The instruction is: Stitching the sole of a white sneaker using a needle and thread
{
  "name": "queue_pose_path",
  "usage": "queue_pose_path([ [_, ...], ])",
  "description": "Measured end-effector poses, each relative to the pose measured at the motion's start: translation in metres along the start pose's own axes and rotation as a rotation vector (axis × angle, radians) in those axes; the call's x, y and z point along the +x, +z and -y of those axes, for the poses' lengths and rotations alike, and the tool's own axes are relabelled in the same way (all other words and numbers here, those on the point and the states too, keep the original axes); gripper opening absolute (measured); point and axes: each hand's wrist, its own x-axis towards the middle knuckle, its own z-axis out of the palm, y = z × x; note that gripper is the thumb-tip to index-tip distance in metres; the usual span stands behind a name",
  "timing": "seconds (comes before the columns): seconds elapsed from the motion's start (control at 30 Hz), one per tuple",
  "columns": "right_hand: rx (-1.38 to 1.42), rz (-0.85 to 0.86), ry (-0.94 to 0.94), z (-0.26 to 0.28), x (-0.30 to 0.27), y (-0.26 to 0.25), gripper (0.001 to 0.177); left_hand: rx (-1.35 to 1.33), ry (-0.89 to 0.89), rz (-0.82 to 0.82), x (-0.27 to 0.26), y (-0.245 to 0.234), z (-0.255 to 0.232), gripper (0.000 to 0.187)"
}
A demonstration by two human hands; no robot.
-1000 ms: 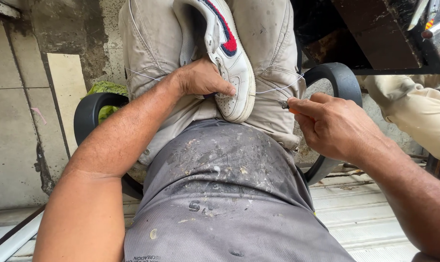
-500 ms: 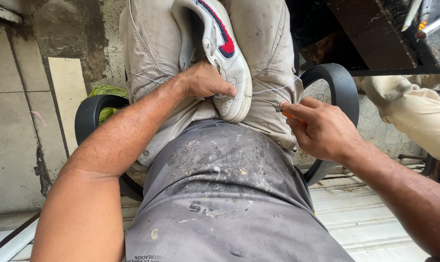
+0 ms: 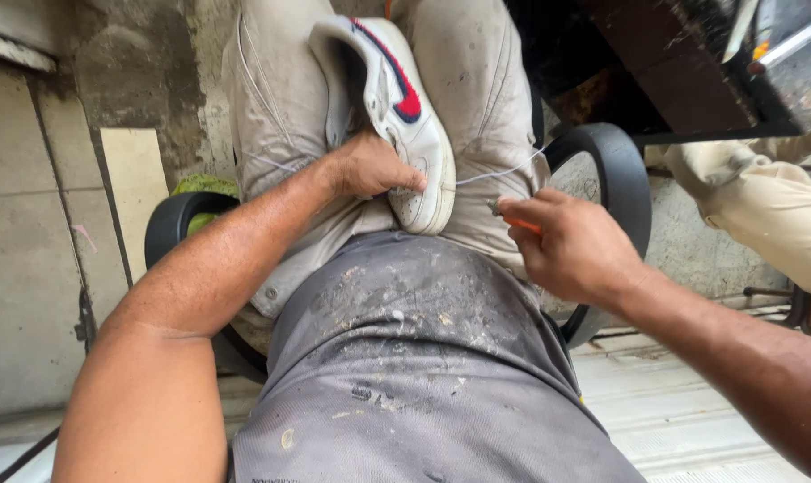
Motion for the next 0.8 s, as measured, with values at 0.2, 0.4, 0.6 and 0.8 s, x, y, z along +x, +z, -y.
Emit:
queue_pose_path([
  [0.2, 0.0, -0.035, 0.02, -0.001, -0.001, 0.005, 0.027, 0.038, -0.171, 0.003, -0.003, -0.002, -0.013, 0.082],
  [0.4, 0.064, 0.052, 0.111, 0.0, -0.001, 0.007, 0.027, 0.029, -0.241, -0.015, -0.005, -0.004, -0.012, 0.08],
  [0.6, 0.122, 0.135, 0.156, 0.01, 0.003, -0.009, 0.033, 0.037, -0.115, 0.017, -0.002, -0.005, -0.013, 0.064],
  [0.8, 0.16, 0.149, 0.161, 0.016, 0.0, -0.01, 0.037, 0.013, -0.204, -0.009, -0.007, -0.002, -0.016, 0.041],
])
